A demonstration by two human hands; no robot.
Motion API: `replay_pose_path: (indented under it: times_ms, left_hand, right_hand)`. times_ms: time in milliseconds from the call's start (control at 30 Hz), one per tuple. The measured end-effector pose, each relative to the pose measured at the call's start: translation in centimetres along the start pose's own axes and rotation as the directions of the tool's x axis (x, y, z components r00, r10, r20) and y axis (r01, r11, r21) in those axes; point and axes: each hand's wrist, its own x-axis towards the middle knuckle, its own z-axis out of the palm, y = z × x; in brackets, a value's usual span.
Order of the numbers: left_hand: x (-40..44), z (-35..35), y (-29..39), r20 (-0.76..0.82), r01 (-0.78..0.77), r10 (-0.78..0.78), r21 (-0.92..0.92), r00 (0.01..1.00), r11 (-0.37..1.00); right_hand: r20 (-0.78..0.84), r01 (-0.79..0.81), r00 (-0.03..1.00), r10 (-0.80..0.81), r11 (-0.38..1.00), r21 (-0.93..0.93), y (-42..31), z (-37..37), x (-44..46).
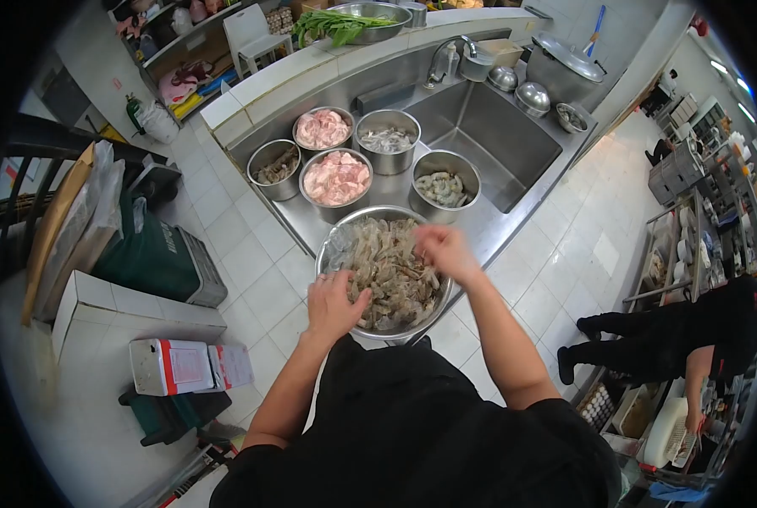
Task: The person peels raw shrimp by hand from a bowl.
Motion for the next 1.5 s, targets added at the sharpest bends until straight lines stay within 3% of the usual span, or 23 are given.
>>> replay_pose_path:
  times_ms: [67,133,167,267,333,433,533,567,633,733,1000,1133,1233,1433,1500]
  left_hand:
    - [-0.8,-0.2,-0.6,0.048,-0.038,0.03,0.181,0.998,0.983]
    - [-1.5,0.1,-0.7,0.122,-0.06,0.028,0.27,0.992,0.961]
    - [-1.7,0.8,-0.3,0.169,-0.062,0.016,0.271,0.986,0.961]
    - [-2.0,4.8,0.0,0.198,-0.091,0.054,0.182,0.979,0.979]
    - [-2.0,6.3,1.2,0.186,-0.121,0.106,0.068,0.977,0.99]
    - [-2.1,6.5,1.9,0.227,-0.285,0.291,-0.057,0.929,0.957]
    - [-2.2,5.1,1.3,0.103,-0.333,0.365,-0.241,0.925,0.912]
    - [-2.1,4.9,0.6,0.038,-0.288,0.298,-0.17,0.954,0.942]
    - [-2.2,4.3,-1.1,-0.103,-0.176,0.171,-0.041,0.98,0.984]
    - [-2.0,2.8,-3.2,-0.046,0.016,-0.011,0.113,0.999,0.993]
    - [-1.0,4.4,-2.1,0.017,-0.129,0.129,0.27,0.991,0.954]
    - [-0.2,4.9,-2.9,0.133,-0.145,0.109,0.305,0.985,0.941]
    - [0.5,4.5,-3.6,0.171,-0.117,0.078,0.226,0.982,0.967]
    - [0.3,4.0,-3.1,0.138,-0.301,0.27,0.313,0.953,0.901]
    - [0.6,4.1,-3.3,0.093,-0.269,0.253,0.252,0.963,0.93]
  right_hand:
    - [-0.346,0.077,0.938,0.025,0.957,0.279,-1.1,-1.3,1.5]
    - [-0.417,0.123,0.884,-0.21,0.966,-0.226,-1.6,-1.8,1.2]
    - [-0.404,0.123,0.851,-0.335,0.876,-0.467,-1.7,-1.9,1.2]
    - [-0.077,0.166,0.969,-0.235,0.848,-0.504,-1.4,1.6,-1.0]
    - [0.172,0.478,0.864,-0.474,0.663,-0.576,0.8,4.1,-1.6]
    - [0.353,0.546,0.837,-0.419,0.583,-0.602,2.2,6.0,-2.2]
    - [0.266,0.451,0.878,-0.397,0.501,-0.739,4.1,5.1,-2.0]
    - [0.226,0.411,0.886,-0.405,0.46,-0.787,5.2,4.6,-1.7]
    - [0.164,0.375,0.891,-0.423,0.482,-0.792,5.2,3.6,-1.7]
    - [0.117,0.369,0.886,-0.449,0.527,-0.766,4.5,3.2,-2.1]
    - [0.315,0.509,0.852,-0.419,0.516,-0.689,3.5,7.2,-3.8]
    - [0.321,0.514,0.847,-0.423,0.499,-0.698,3.3,8.1,-4.4]
    - [0.312,0.516,0.844,-0.435,0.505,-0.692,3.4,8.0,-4.5]
    - [0.304,0.492,0.858,-0.413,0.495,-0.716,3.2,8.0,-4.9]
    - [0.307,0.481,0.868,-0.392,0.501,-0.72,2.9,8.1,-5.2]
